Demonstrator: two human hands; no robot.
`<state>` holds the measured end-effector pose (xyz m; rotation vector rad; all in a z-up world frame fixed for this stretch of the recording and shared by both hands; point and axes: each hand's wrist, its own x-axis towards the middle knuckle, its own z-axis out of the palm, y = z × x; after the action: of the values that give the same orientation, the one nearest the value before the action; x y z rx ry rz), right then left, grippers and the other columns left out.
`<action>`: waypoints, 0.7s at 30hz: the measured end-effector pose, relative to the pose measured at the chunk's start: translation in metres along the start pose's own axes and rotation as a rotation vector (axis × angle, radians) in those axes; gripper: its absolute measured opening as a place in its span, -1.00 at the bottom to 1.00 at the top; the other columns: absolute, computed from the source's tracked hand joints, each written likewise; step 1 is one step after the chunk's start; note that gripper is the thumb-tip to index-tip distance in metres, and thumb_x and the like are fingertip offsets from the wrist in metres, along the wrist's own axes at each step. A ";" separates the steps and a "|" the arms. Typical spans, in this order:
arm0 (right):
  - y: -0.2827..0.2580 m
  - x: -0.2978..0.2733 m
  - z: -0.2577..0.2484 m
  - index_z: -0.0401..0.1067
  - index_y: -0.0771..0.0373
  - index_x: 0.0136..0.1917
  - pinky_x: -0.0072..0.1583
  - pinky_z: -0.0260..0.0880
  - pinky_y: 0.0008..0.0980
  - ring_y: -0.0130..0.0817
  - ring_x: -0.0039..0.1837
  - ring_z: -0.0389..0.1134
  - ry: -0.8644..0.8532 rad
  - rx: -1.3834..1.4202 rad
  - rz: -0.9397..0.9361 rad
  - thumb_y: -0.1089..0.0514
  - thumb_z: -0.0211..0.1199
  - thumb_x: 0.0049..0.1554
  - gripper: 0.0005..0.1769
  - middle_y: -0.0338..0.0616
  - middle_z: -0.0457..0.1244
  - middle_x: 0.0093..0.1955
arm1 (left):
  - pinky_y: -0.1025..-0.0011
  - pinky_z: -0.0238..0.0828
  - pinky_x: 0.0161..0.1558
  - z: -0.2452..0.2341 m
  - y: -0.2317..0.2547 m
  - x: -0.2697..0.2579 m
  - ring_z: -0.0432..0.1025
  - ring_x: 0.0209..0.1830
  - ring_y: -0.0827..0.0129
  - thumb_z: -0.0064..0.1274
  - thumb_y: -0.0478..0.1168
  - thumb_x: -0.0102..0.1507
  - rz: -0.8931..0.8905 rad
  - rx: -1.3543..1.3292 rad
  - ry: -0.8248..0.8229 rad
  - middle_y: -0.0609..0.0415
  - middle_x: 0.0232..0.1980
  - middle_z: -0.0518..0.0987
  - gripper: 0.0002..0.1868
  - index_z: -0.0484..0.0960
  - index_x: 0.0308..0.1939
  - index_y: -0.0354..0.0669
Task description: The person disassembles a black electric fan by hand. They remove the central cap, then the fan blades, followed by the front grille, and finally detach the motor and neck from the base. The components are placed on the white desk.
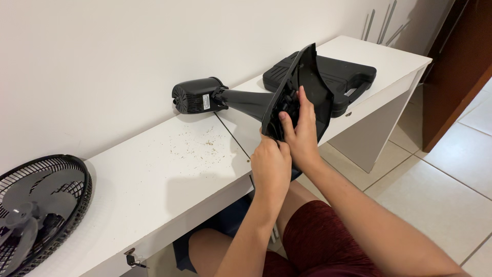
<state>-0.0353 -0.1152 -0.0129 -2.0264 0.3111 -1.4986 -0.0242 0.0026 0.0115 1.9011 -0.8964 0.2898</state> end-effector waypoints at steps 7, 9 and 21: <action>0.005 0.002 0.005 -0.14 0.24 0.68 0.46 0.14 -0.09 0.05 0.48 0.14 0.017 -0.005 0.031 0.09 0.17 0.35 -0.20 0.17 0.08 0.47 | 0.05 0.49 -0.32 -0.009 0.009 0.004 0.56 -0.42 -0.12 -0.10 -0.29 0.31 0.004 0.062 -0.041 -0.27 -0.44 0.61 -0.66 0.39 0.09 -0.49; 0.006 0.005 0.004 -0.14 0.21 0.68 0.45 0.16 -0.11 0.03 0.47 0.15 0.012 0.018 0.058 0.08 0.17 0.34 -0.20 0.17 0.08 0.45 | 0.06 0.49 -0.31 -0.012 0.013 0.005 0.56 -0.41 -0.12 -0.10 -0.28 0.31 -0.005 0.066 -0.065 -0.27 -0.44 0.61 -0.65 0.38 0.11 -0.49; 0.026 0.004 0.001 -0.22 0.21 0.71 0.54 0.03 -0.15 0.02 0.57 0.06 0.003 0.176 0.008 -0.03 0.15 0.35 -0.14 0.17 0.00 0.54 | 0.07 0.52 -0.24 0.000 0.015 0.001 0.58 -0.34 -0.10 -0.07 -0.27 0.32 -0.017 0.127 -0.100 -0.27 -0.38 0.62 -0.68 0.39 0.07 -0.47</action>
<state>-0.0286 -0.1378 -0.0249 -1.8823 0.1807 -1.4701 -0.0342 -0.0016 0.0224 2.0548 -0.9472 0.2484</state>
